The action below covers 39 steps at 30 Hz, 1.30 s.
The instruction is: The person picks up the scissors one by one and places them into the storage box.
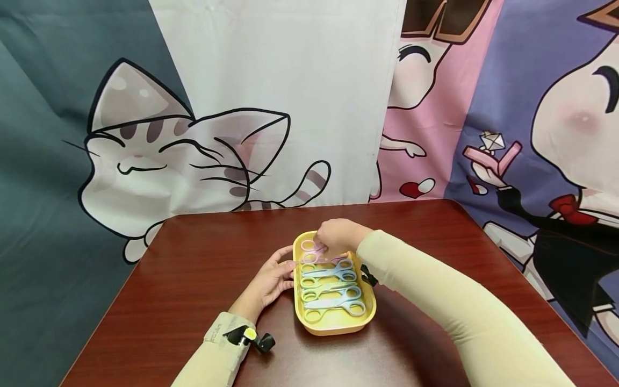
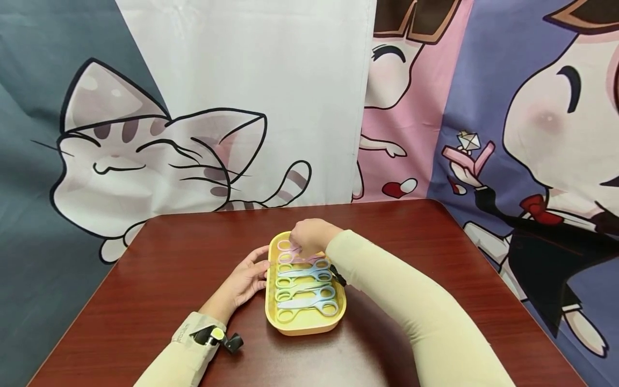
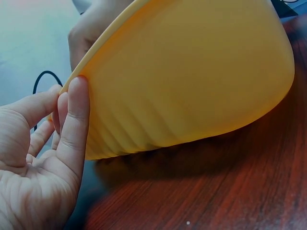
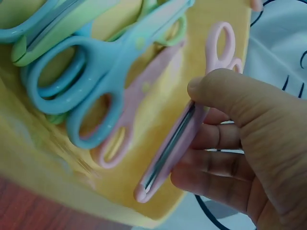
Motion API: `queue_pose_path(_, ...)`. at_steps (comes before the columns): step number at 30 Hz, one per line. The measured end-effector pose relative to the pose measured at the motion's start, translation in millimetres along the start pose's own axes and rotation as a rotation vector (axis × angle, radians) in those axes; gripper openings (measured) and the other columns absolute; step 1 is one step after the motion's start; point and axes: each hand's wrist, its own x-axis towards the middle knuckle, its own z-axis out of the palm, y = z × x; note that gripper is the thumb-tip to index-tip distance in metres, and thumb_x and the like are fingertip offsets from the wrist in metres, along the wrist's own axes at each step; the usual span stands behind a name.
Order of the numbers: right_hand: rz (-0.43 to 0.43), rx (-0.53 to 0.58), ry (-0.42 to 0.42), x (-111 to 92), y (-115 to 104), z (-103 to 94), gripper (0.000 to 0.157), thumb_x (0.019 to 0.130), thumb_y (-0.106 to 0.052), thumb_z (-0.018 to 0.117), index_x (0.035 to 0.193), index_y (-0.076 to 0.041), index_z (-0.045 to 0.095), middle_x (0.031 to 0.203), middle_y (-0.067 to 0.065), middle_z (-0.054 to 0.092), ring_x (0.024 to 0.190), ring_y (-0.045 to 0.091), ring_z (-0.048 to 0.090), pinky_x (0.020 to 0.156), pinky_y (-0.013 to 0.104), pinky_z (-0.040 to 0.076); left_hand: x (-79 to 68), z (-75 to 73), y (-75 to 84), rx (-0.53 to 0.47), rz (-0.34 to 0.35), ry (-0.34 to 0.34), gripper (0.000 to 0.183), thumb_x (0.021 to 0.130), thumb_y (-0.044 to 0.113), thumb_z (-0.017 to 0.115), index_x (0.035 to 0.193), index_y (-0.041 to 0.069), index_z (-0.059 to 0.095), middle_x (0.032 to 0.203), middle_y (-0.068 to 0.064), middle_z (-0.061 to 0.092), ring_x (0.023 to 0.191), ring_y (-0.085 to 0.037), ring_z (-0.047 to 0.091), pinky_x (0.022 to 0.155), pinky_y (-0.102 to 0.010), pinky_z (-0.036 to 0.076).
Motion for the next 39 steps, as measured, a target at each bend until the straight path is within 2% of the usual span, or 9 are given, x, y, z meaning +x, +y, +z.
queue_pose_path(3,0.007,0.01,-0.062,7,0,7.2,0.025,0.079,-0.041,0.069,0.069,-0.022,0.056,0.056,-0.01,0.044,0.054,0.008,0.041,0.049,0.022,0.034,-2.0,1.4,2.8,0.001,-0.003,-0.016,0.052,0.094,0.003,0.048,0.14,0.013,0.026,0.094,-0.008,0.058,0.069,-0.014,0.058,0.06,-0.029,0.053)
queue_pose_path(6,0.006,0.026,-0.089,11,-1,12.7,0.027,0.079,-0.045,0.067,0.068,-0.023,0.056,0.055,-0.01,0.047,0.054,0.007,0.044,0.049,0.021,0.037,-3.3,3.0,5.3,-0.002,-0.007,-0.029,0.052,0.094,0.001,0.046,0.141,0.012,0.024,0.092,-0.007,0.056,0.069,-0.013,0.057,0.06,-0.028,0.053)
queue_pose_path(12,-0.021,0.044,-0.078,16,-4,19.8,0.028,0.081,-0.033,0.066,0.061,-0.022,0.05,0.05,-0.01,0.048,0.05,0.007,0.047,0.047,0.02,0.036,-3.9,3.2,6.1,-0.02,-0.001,-0.029,0.053,0.094,0.0,0.046,0.141,0.012,0.024,0.09,-0.006,0.054,0.068,-0.013,0.056,0.059,-0.028,0.053)
queue_pose_path(17,-0.03,0.012,-0.077,19,-6,24.0,0.031,0.077,-0.024,0.065,0.057,-0.02,0.042,0.049,-0.009,0.036,0.048,0.007,0.036,0.047,0.022,0.029,-1.2,0.8,2.3,-0.006,0.017,-0.021,0.053,0.094,0.001,0.047,0.141,0.012,0.025,0.091,-0.007,0.055,0.069,-0.013,0.056,0.059,-0.028,0.053)
queue_pose_path(21,-0.024,-0.002,-0.092,20,-7,25.6,0.031,0.077,-0.024,0.066,0.058,-0.019,0.042,0.051,-0.008,0.03,0.05,0.009,0.031,0.048,0.023,0.027,0.3,-1.4,-0.5,-0.006,0.019,-0.012,0.053,0.093,0.002,0.049,0.14,0.013,0.026,0.092,-0.007,0.055,0.069,-0.014,0.056,0.058,-0.028,0.053)
queue_pose_path(29,0.028,-0.008,-0.112,17,-12,22.9,0.022,0.081,-0.029,0.065,0.065,-0.02,0.052,0.056,-0.007,0.048,0.055,0.01,0.046,0.052,0.023,0.039,0.4,-2.9,-1.4,-0.002,0.01,-0.005,0.052,0.094,0.003,0.048,0.14,0.014,0.027,0.091,-0.007,0.054,0.068,-0.013,0.057,0.058,-0.028,0.053)
queue_pose_path(33,0.037,0.013,-0.114,15,-12,21.8,0.02,0.081,-0.029,0.065,0.068,-0.02,0.055,0.058,-0.006,0.05,0.057,0.009,0.048,0.053,0.023,0.04,0.2,-3.4,-1.7,-0.01,0.005,0.001,0.052,0.094,0.002,0.048,0.14,0.014,0.028,0.091,-0.007,0.055,0.068,-0.013,0.057,0.057,-0.028,0.053)
queue_pose_path(36,0.034,0.044,-0.113,13,-11,20.0,0.015,0.08,-0.03,0.067,0.076,-0.018,0.058,0.063,-0.008,0.051,0.06,0.009,0.049,0.057,0.023,0.041,0.6,-3.6,-2.2,-0.019,0.002,0.006,0.053,0.093,0.003,0.05,0.14,0.014,0.028,0.09,-0.006,0.055,0.068,-0.014,0.057,0.057,-0.028,0.053)
queue_pose_path(39,0.05,0.086,-0.134,9,-11,16.5,0.022,0.079,-0.035,0.069,0.089,-0.018,0.06,0.07,-0.009,0.053,0.065,0.009,0.051,0.061,0.024,0.043,1.0,-3.2,-2.1,-0.026,-0.002,0.009,0.053,0.092,0.003,0.051,0.139,0.014,0.029,0.09,-0.006,0.055,0.068,-0.014,0.058,0.057,-0.028,0.053)
